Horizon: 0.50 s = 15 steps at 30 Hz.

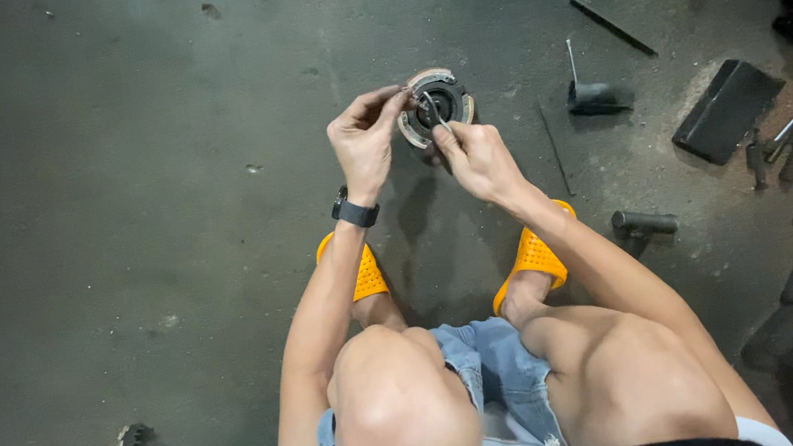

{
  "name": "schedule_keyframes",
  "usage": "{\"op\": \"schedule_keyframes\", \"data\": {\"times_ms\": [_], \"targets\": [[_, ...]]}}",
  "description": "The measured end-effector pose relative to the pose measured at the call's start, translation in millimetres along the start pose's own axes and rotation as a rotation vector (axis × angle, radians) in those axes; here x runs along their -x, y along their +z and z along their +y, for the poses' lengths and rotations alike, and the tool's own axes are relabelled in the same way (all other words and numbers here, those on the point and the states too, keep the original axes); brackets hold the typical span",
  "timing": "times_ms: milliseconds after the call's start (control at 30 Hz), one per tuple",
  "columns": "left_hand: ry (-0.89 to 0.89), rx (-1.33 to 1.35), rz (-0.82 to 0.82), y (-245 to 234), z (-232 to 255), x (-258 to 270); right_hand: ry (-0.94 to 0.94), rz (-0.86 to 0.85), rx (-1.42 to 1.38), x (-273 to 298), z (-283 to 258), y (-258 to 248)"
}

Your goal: The person, sitting on the floor, uses pliers to remove a circlip and other internal components from a motorcycle clutch assembly, handling small metal pieces and a spring.

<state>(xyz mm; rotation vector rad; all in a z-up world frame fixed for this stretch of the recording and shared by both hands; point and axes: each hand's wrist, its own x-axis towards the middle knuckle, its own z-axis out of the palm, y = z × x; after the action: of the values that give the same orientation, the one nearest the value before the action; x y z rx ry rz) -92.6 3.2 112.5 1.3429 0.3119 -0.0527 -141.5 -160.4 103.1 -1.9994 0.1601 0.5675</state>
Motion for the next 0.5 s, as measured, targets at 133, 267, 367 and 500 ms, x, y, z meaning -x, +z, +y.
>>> {"op": "schedule_keyframes", "data": {"times_ms": [133, 267, 367, 500], "targets": [[0.078, -0.072, -0.037, -12.8, -9.1, -0.9, -0.051, 0.019, 0.011, 0.6, -45.8, -0.5], [0.27, -0.214, -0.11, -13.3, -0.7, -0.9, -0.064, 0.024, 0.068, 1.1, -41.4, 2.5], [0.348, -0.277, -0.131, -13.8, -9.4, 0.3, -0.092, 0.039, 0.16, -2.2, -28.5, 3.7], [0.415, -0.274, -0.103, -7.5, -19.0, 1.2, -0.138, 0.111, 0.248, -0.2, -23.1, 6.1]]}}
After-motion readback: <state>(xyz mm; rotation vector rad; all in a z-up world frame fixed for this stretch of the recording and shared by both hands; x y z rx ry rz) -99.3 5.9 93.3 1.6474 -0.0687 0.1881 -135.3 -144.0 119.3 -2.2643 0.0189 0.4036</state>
